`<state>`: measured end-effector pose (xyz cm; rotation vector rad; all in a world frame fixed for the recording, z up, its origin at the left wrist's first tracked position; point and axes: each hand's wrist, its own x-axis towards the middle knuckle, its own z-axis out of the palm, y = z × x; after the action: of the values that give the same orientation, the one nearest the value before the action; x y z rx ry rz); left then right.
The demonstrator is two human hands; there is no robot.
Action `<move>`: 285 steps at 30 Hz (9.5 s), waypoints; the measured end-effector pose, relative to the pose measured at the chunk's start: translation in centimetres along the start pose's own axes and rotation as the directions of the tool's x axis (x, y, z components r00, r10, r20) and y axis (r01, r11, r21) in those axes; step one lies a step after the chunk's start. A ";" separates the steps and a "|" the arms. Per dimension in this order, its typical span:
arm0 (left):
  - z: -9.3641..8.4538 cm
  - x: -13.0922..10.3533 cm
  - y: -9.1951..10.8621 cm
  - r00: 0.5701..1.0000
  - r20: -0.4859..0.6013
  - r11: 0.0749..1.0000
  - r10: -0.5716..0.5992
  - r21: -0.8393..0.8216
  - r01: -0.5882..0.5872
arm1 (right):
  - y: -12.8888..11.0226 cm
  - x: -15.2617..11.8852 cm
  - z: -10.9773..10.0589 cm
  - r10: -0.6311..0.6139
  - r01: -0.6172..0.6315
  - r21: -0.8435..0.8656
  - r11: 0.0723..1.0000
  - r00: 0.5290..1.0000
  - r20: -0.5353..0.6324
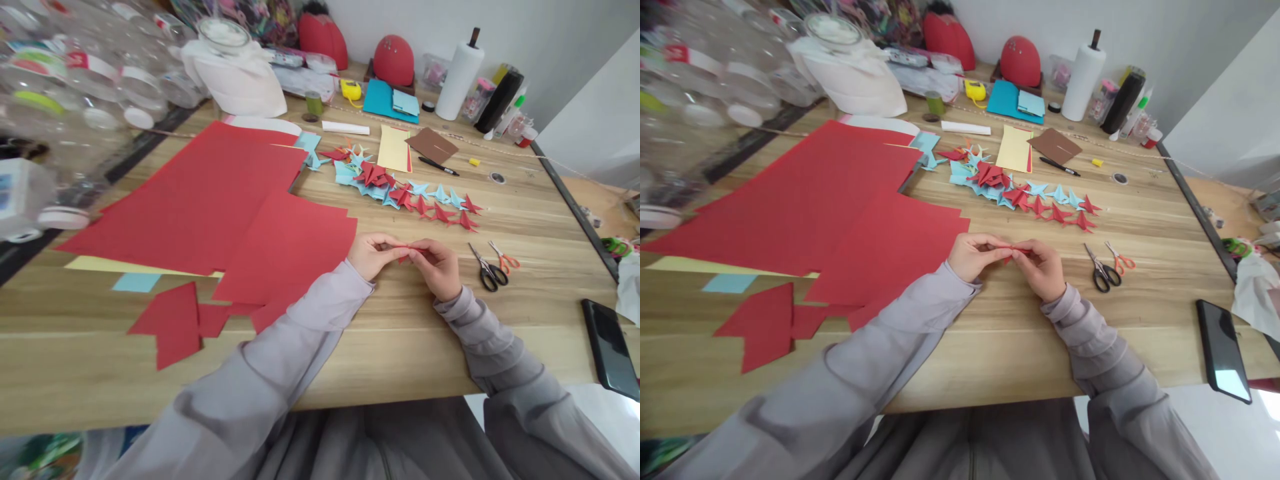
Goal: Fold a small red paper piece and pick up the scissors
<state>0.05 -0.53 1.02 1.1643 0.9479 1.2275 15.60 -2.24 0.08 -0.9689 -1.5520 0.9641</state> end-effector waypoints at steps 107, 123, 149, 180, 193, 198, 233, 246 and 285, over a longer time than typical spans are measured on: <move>0.6 -0.7 -0.2 0.996 0.086 0.989 -0.033 0.145 0.020 | -0.1 0.1 -0.2 0.054 -0.055 0.029 0.998 0.998 0.015; -1.2 -0.4 -0.9 0.745 0.442 0.338 0.499 0.692 -0.638 | -0.3 0.4 -0.4 -0.240 0.261 -0.459 0.849 0.965 0.104; -1.9 0.1 -0.9 0.665 0.529 0.162 0.527 0.706 -0.690 | 0.4 0.5 -0.6 -0.239 0.273 -0.508 0.817 0.962 0.133; -2.2 0.1 -1.5 0.695 0.426 0.360 0.580 0.631 -0.687 | 0.7 0.5 -0.8 -0.235 0.277 -0.567 0.776 0.961 0.148; -1.9 0.0 -1.1 0.798 0.304 0.581 0.521 0.558 -0.592 | 0.6 0.6 -0.6 0.005 0.003 -0.265 0.964 1.000 0.028; -1.0 -0.5 -0.8 0.893 0.151 0.769 0.423 0.461 -0.442 | 0.2 0.7 -0.3 0.156 -0.155 -0.027 0.988 0.987 0.034; -0.7 -0.8 -0.7 0.913 0.186 0.792 0.363 0.455 -0.407 | -0.5 0.7 -0.2 0.182 -0.185 0.043 0.982 0.981 0.070; -0.7 -0.8 -0.5 0.962 0.092 0.907 0.259 0.319 -0.275 | 0.2 0.8 -0.5 0.192 -0.182 0.147 0.972 0.980 -0.059; -0.6 -0.8 -0.4 0.959 0.106 0.901 0.263 0.328 -0.283 | -0.6 0.5 -0.4 0.157 -0.159 0.149 0.976 0.987 0.025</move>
<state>-0.60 -1.21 0.50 1.6459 1.0011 1.2715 15.86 -1.90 0.85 -0.9914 -1.4062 1.1839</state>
